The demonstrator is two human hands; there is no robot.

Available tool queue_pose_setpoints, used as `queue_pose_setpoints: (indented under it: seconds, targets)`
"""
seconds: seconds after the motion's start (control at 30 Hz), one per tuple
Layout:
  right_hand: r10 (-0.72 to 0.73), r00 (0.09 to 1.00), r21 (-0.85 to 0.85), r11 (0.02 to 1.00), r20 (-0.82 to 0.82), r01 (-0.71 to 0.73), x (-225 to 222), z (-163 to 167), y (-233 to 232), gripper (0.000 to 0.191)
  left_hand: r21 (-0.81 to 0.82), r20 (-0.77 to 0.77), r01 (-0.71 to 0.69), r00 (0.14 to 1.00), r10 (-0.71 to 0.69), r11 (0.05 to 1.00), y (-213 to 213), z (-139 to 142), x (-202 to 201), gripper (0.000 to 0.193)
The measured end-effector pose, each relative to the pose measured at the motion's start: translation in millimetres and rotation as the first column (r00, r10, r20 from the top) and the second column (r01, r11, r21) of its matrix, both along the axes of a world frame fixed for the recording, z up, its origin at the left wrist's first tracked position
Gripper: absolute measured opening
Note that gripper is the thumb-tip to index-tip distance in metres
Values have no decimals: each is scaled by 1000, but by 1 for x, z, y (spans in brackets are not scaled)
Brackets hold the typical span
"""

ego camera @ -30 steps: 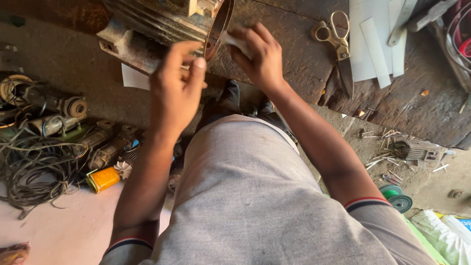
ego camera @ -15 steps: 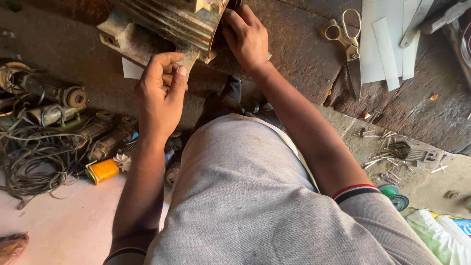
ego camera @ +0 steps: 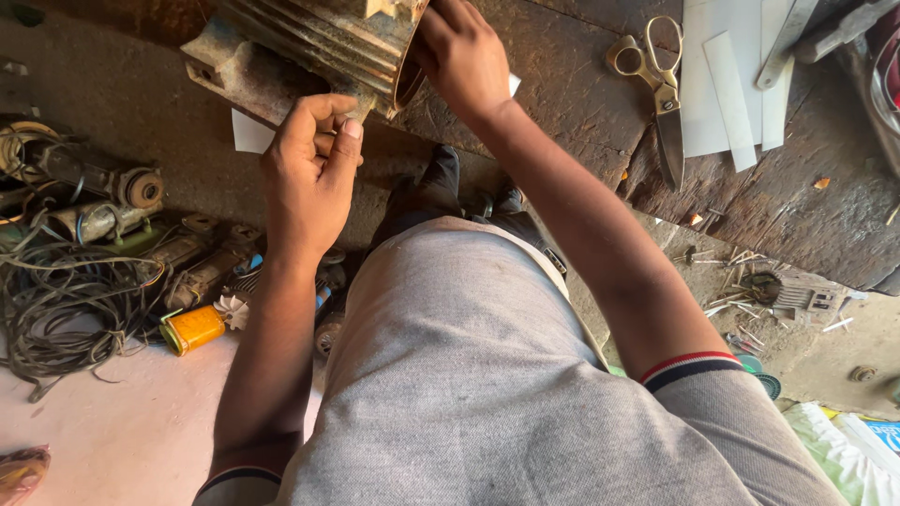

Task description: The person stands at a cluttered wooden workbench and handles thin white paper strips. They pick up strips, fold and press them by hand, cut pieces with scissors, and fit the folded paper pieces into a finned metal motor housing on the bench, repeating the cycle.

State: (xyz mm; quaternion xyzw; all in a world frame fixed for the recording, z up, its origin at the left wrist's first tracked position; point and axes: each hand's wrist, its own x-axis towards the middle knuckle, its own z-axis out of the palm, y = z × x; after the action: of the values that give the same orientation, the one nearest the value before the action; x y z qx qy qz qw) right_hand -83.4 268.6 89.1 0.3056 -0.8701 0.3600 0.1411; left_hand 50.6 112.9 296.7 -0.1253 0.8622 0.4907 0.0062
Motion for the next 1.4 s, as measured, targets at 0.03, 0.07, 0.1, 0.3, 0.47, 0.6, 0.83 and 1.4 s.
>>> queue_pose_setpoints:
  seconds: [0.03, 0.07, 0.1, 0.3, 0.47, 0.6, 0.83, 1.4]
  targets:
    - [-23, 994, -60, 998, 106, 30, 0, 1, -3, 35, -5, 2, -4, 1000, 4, 1000, 1, 0, 0, 19]
    - [-59, 983, -15, 998, 173, 62, -1, 2, -8, 33, -9, 7, -10, 1000, 10, 1000, 1, -1, 0, 18]
    - [-94, 966, 32, 996, 240, 89, 0, 4, -10, 30, -1, -2, -8, 1000, 8, 1000, 1, -2, 1, 18]
    - [-37, 999, 31, 999, 27, 37, 19, 17, 29, 40, 71, -19, -65, 998, 66, 995, -11, -9, 12, 16]
    - [-12, 994, 40, 999, 107, 8, 10, 13, 17, 29, 123, -31, -72, 997, 76, 990, -15, -12, 17, 15]
    - [18, 1000, 44, 999, 24, -19, 4, 15, 12, 36, 87, 14, -59, 998, 58, 994, -15, -9, 17, 14]
    - [-2, 997, -33, 999, 82, 5, 17, 24, 29, 20, 140, -32, -116, 992, 121, 983, -20, -5, 19, 14]
    - [68, 996, -50, 996, -54, -70, 3, 19, 12, 18, 153, 13, -210, 978, 210, 966, -34, -10, 77, 16]
